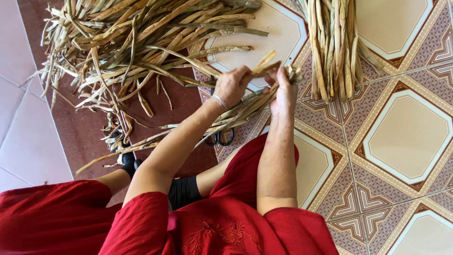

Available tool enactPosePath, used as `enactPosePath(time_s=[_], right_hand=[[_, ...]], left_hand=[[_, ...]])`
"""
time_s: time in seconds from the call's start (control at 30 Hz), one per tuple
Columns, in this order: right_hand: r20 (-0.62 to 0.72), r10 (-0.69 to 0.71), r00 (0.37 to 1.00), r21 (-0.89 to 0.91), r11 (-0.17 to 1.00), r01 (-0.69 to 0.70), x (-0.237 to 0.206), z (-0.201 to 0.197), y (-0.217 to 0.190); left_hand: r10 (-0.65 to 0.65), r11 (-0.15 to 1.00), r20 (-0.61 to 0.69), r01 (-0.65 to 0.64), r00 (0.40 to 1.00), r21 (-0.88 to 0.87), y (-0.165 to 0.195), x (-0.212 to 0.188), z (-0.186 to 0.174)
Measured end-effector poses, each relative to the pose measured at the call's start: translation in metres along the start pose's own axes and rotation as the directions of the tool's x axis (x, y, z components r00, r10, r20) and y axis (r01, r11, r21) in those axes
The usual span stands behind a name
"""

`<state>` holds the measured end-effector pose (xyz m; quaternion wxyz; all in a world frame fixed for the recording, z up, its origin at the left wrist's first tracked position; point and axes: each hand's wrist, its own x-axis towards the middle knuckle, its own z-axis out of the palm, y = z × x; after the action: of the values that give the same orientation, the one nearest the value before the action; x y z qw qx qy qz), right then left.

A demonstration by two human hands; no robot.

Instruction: The person sits on a tiled floor and uses scissors to trim a bundle of dried plant stalks. They repeatedly gather stalks, cut them to a uniform length, and place the trimmed pieces into a neat pile beside them.

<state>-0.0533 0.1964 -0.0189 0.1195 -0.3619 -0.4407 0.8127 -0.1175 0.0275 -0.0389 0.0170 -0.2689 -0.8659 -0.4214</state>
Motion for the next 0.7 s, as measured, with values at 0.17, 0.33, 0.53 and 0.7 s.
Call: enactPosePath(time_s=[0.17,0.33,0.53,0.7], right_hand=[[0.104,-0.118,0.987,-0.178,0.975,0.136,-0.01,0.009,0.0],[-0.045,-0.107,0.993,-0.134,0.986,0.1,-0.016,0.015,-0.014],[-0.086,0.037,0.996,0.432,0.902,0.004,-0.009,0.002,-0.027],[-0.122,-0.021,0.992,0.465,0.882,0.076,0.016,-0.031,-0.02]], left_hand=[[-0.024,0.999,0.079,0.022,0.997,0.037,0.029,-0.013,0.01],[0.17,0.963,0.08,-0.183,0.982,0.198,0.027,-0.025,0.005],[0.134,0.888,0.175,-0.197,0.975,0.415,0.006,-0.075,-0.065],[-0.005,0.879,0.311,-0.145,0.95,0.455,0.014,-0.133,-0.13]])
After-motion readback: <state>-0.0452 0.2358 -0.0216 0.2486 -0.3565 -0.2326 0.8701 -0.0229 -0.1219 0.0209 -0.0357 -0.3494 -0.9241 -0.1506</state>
